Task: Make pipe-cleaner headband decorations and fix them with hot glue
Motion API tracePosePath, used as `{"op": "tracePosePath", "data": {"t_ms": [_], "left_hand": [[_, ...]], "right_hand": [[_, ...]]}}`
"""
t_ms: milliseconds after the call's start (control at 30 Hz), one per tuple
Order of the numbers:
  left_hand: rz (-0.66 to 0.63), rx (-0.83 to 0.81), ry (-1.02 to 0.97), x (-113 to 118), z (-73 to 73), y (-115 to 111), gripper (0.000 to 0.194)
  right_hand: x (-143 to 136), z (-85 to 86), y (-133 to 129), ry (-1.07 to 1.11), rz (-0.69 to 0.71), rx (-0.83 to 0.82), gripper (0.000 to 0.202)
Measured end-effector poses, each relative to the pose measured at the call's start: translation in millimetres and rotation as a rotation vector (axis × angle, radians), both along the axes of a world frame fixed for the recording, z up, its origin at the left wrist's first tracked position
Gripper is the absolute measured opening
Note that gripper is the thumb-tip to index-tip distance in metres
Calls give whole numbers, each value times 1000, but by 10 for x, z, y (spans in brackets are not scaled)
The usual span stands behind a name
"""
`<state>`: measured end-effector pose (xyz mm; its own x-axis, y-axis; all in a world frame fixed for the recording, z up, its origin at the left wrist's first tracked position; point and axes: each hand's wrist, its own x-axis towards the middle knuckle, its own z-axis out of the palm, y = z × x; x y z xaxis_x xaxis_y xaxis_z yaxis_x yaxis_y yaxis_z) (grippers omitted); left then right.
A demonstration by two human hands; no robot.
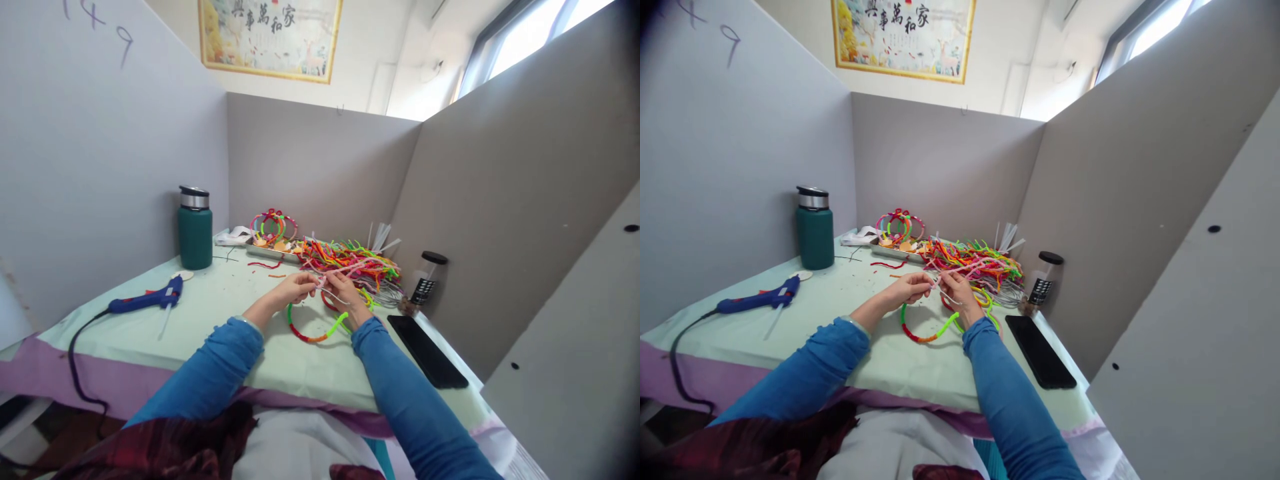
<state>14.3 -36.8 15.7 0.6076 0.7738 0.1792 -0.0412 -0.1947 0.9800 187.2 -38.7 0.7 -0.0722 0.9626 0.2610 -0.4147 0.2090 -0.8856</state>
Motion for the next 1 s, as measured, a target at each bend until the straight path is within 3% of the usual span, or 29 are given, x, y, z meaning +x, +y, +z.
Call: {"op": "tracePosePath", "data": {"t_ms": [167, 367, 667, 1000], "left_hand": [[80, 97, 62, 32, 30, -49, 29], [28, 136, 56, 23, 18, -43, 26], [69, 65, 47, 35, 27, -38, 22], [67, 11, 46, 30, 44, -44, 24]], "right_hand": [[-6, 10, -29, -5, -18, -11, 34], [-3, 8, -34, -9, 7, -4, 33], [6, 14, -73, -6, 132, -50, 34], [38, 53, -113, -39, 93, -32, 30]]}}
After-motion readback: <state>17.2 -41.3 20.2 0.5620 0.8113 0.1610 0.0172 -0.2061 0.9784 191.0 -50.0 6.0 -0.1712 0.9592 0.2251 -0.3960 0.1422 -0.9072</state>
